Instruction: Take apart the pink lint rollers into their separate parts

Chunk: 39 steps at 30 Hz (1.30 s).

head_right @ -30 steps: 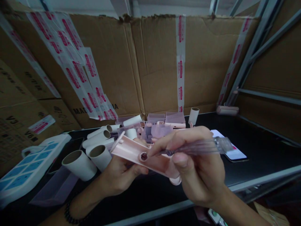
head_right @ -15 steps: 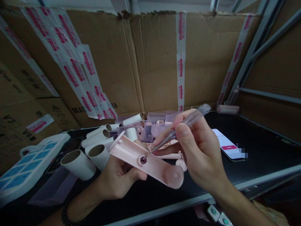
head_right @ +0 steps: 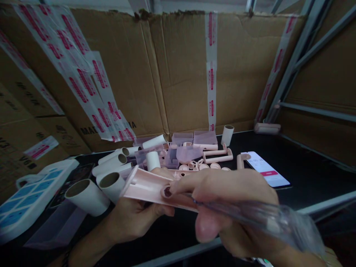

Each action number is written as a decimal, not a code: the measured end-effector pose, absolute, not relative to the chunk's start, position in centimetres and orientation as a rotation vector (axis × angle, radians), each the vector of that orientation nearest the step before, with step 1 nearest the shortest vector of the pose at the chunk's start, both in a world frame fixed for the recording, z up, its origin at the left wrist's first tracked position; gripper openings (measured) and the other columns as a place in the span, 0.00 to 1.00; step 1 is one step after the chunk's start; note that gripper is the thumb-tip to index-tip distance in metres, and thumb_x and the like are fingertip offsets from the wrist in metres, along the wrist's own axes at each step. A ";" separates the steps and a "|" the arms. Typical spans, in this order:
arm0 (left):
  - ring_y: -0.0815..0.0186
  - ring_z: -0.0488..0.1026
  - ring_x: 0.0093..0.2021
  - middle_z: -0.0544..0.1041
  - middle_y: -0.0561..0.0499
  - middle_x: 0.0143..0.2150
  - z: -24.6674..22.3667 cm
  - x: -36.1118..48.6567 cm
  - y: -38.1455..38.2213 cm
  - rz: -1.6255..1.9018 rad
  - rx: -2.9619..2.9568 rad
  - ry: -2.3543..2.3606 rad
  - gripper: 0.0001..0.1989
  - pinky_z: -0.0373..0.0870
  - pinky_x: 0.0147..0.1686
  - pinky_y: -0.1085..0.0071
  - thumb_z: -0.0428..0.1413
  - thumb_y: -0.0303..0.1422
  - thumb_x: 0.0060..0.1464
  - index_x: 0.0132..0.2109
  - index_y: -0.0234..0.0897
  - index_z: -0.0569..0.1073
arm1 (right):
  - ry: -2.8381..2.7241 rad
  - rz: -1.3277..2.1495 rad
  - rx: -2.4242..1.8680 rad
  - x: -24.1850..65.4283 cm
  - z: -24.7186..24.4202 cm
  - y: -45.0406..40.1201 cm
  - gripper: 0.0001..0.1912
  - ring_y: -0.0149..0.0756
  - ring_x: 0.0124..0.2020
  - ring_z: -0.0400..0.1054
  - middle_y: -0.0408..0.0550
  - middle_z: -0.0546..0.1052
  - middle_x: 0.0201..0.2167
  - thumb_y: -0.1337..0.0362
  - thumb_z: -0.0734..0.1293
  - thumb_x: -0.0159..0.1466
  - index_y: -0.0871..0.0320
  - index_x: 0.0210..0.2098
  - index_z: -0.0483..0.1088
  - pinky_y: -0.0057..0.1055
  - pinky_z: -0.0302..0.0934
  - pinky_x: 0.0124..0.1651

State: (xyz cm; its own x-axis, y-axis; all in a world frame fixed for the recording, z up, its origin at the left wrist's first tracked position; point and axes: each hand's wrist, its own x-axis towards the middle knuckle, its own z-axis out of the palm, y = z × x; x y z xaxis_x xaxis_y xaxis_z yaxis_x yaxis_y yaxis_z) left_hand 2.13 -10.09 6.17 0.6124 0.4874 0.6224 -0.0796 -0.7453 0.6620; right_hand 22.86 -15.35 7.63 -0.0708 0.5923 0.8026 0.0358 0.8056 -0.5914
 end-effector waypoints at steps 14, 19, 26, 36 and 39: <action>0.63 0.79 0.38 0.81 0.47 0.37 5.8 2.3 -10.0 1.322 2.177 0.273 0.11 0.78 0.44 0.67 0.62 0.41 0.62 0.38 0.38 0.79 | -1.474 0.700 -0.324 21.6 7.7 -13.5 0.04 0.43 0.35 0.83 0.46 0.83 0.34 0.63 0.64 0.74 0.52 0.47 0.68 0.36 0.79 0.34; 0.63 0.79 0.40 0.82 0.47 0.40 5.2 2.1 -9.7 1.331 2.211 0.321 0.09 0.77 0.43 0.69 0.64 0.38 0.60 0.39 0.37 0.78 | -1.471 0.832 -0.301 22.0 7.4 -13.1 0.02 0.41 0.39 0.83 0.46 0.84 0.37 0.62 0.61 0.76 0.50 0.47 0.65 0.37 0.80 0.37; 0.62 0.79 0.39 0.83 0.47 0.38 5.3 2.4 -9.7 1.307 2.165 0.396 0.11 0.77 0.41 0.69 0.64 0.42 0.60 0.38 0.37 0.80 | -1.458 0.817 -0.318 21.8 7.5 -13.3 0.03 0.40 0.36 0.83 0.46 0.84 0.36 0.61 0.62 0.75 0.50 0.47 0.65 0.37 0.80 0.37; 0.59 0.80 0.46 0.85 0.46 0.46 6.0 2.1 -9.7 1.255 2.190 0.442 0.07 0.77 0.52 0.63 0.62 0.36 0.62 0.42 0.39 0.83 | -1.537 0.299 -0.443 21.7 7.5 -14.2 0.08 0.49 0.43 0.82 0.46 0.85 0.41 0.63 0.68 0.70 0.48 0.49 0.72 0.51 0.78 0.47; 0.61 0.80 0.46 0.84 0.47 0.47 6.3 1.9 -9.7 1.182 2.179 0.381 0.08 0.77 0.50 0.66 0.62 0.33 0.62 0.47 0.40 0.82 | -1.606 0.458 -0.454 21.5 9.1 -15.0 0.04 0.48 0.38 0.83 0.44 0.86 0.38 0.59 0.69 0.70 0.47 0.38 0.76 0.45 0.81 0.41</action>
